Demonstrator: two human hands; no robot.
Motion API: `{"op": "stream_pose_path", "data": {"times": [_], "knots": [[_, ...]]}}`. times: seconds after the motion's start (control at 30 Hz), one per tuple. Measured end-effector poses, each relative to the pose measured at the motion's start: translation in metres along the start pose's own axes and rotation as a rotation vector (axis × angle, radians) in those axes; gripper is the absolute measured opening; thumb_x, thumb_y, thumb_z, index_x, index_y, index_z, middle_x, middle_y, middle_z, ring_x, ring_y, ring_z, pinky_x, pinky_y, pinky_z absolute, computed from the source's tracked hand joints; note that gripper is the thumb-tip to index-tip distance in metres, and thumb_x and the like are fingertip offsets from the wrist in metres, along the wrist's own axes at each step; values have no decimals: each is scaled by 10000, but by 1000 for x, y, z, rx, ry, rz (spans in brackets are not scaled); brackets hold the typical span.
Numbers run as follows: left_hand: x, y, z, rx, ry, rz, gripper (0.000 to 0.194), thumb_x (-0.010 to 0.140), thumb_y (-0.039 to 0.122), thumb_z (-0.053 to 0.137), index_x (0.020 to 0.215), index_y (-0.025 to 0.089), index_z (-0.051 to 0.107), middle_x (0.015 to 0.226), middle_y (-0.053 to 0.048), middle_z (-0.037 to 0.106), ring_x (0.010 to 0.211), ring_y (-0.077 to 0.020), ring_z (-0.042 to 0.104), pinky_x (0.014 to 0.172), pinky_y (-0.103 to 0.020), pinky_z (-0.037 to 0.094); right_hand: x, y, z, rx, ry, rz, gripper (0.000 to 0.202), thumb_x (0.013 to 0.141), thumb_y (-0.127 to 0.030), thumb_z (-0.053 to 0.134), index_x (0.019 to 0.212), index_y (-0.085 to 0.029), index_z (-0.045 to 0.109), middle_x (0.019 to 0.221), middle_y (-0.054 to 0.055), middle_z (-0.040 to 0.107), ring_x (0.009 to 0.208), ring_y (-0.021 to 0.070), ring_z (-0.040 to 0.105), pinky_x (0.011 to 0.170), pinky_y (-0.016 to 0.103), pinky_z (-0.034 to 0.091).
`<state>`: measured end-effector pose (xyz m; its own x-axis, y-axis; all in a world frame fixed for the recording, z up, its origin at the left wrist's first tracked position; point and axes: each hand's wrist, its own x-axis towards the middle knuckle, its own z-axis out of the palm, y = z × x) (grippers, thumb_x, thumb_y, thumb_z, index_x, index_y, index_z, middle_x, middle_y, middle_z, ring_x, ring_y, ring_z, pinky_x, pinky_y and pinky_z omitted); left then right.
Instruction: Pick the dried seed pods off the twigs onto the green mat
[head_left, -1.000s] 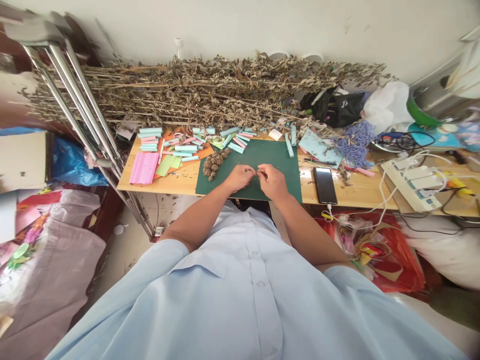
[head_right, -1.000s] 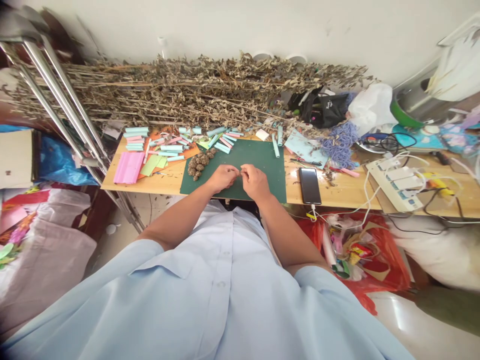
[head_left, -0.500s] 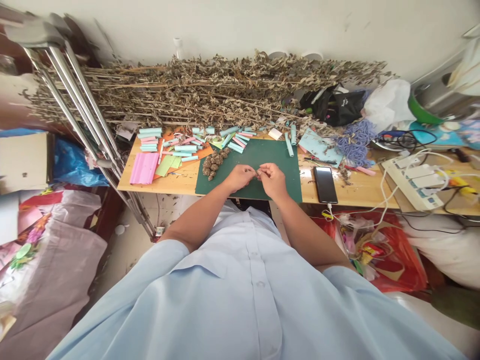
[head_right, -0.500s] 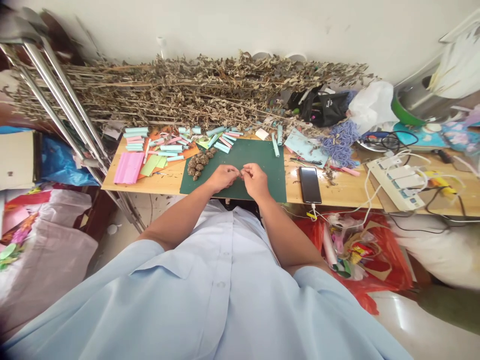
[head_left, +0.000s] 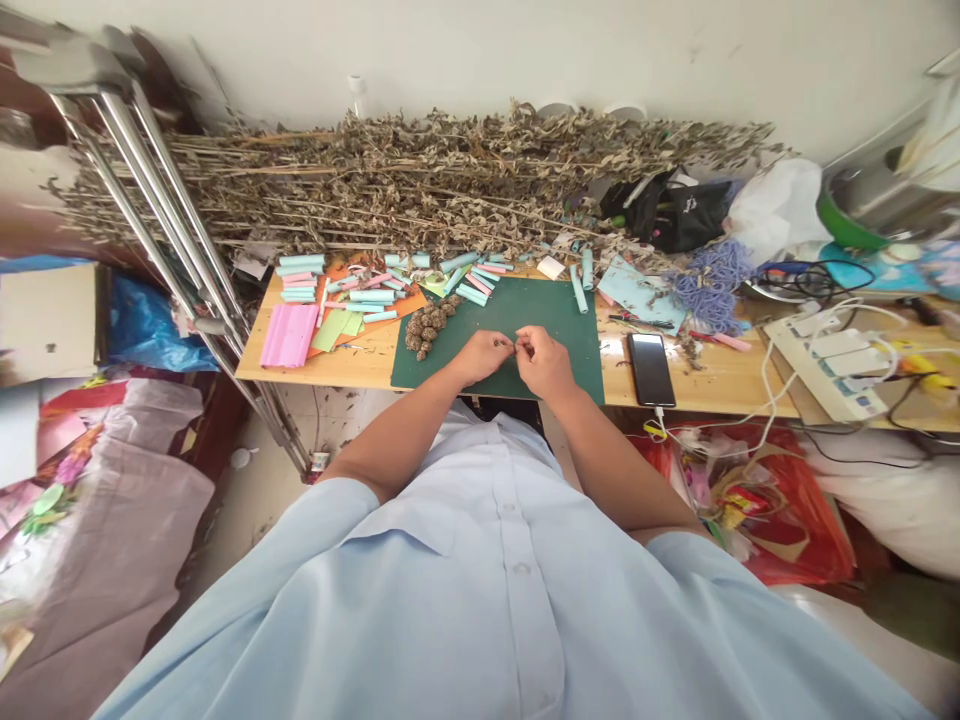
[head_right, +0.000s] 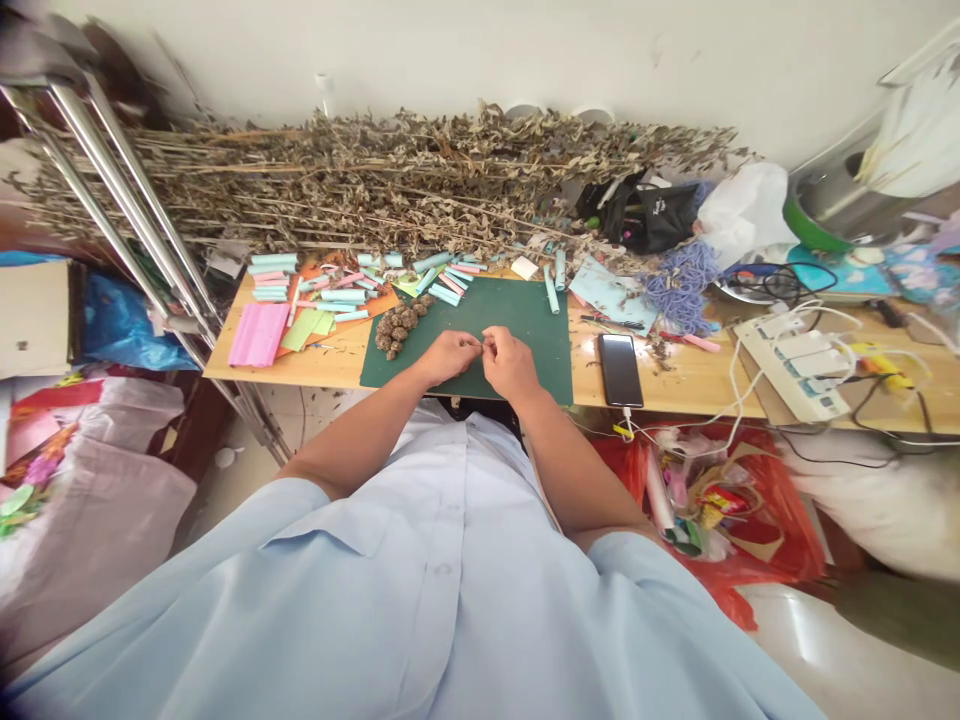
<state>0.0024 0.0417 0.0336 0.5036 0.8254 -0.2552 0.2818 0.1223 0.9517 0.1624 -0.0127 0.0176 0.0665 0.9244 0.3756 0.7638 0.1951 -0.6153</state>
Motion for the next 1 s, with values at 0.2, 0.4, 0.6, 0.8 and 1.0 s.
{"op": "stream_pose_path", "data": {"times": [0.2, 0.4, 0.6, 0.8, 1.0], "knots": [[0, -1, 0, -58, 10, -14, 208, 803, 302, 606, 850, 124, 704, 502, 43, 485, 455, -72, 392, 474, -201, 267, 2, 10, 18, 479, 53, 369, 228, 843, -342, 626, 1026, -214, 577, 818, 19, 734, 652, 178, 708, 606, 330, 609], [1, -1, 0, -86, 3, -25, 209, 815, 322, 625, 851, 131, 702, 490, 40, 474, 436, -73, 389, 457, -204, 243, -1, 9, 12, 402, 56, 284, 228, 873, -342, 621, 1065, -221, 597, 908, 39, 761, 719, 186, 738, 722, 371, 630], [1, -1, 0, -146, 10, -52, 164, 805, 286, 626, 862, 142, 680, 474, 47, 447, 409, -76, 372, 435, -210, 235, -3, -1, -6, 114, -17, 18, 219, 911, -267, 585, 1127, -237, 614, 1044, 78, 779, 961, 241, 754, 898, 419, 597], [3, -2, 1, -167, -5, -53, 108, 795, 253, 620, 789, 149, 648, 480, 45, 448, 397, -67, 355, 420, -213, 215, -1, 0, -7, -44, -53, -101, 198, 924, -213, 534, 1101, -228, 621, 1039, 102, 764, 975, 274, 730, 902, 424, 569], [1, 0, -2, -193, -16, -64, 86, 805, 231, 618, 767, 154, 627, 485, 56, 438, 402, -60, 357, 424, -201, 228, 1, -1, 8, 283, 13, 216, 233, 850, -252, 598, 1081, -224, 582, 927, 55, 742, 805, 227, 730, 804, 410, 605]]}}
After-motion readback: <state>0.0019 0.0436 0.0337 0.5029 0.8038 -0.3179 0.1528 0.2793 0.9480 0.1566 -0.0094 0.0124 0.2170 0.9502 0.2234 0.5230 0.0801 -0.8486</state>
